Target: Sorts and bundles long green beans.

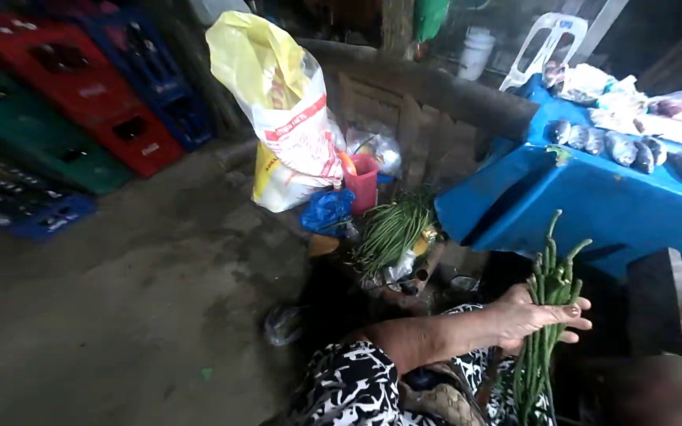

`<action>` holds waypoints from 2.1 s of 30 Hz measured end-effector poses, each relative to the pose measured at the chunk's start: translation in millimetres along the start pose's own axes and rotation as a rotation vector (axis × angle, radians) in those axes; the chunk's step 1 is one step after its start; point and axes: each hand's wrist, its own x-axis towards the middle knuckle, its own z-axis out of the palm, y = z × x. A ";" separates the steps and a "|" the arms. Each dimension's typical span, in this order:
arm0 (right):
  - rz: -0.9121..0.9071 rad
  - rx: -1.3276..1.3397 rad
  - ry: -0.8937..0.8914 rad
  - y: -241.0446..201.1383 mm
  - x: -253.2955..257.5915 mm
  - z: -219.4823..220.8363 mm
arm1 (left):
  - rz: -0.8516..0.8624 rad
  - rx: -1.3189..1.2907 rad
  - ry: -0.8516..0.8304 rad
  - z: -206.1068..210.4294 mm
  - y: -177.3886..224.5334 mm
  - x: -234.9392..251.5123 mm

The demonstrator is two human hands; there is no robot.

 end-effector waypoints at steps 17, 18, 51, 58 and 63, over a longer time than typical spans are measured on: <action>0.010 0.544 0.450 6.9 19.8 83.7 | -0.088 0.002 0.033 0.5 -6.1 0.5; 0.035 0.653 0.481 10.6 20.7 82.8 | -0.106 0.003 0.029 0.5 -6.0 0.5; 0.189 0.834 0.368 -5.5 19.4 118.0 | 0.046 0.194 0.132 -3.8 -28.2 3.3; 0.169 0.753 0.391 0.1 17.8 114.8 | 0.016 0.261 0.159 -4.2 -25.5 1.7; 0.168 0.735 0.358 1.5 16.4 113.0 | 0.005 0.254 0.148 -6.1 -26.4 3.2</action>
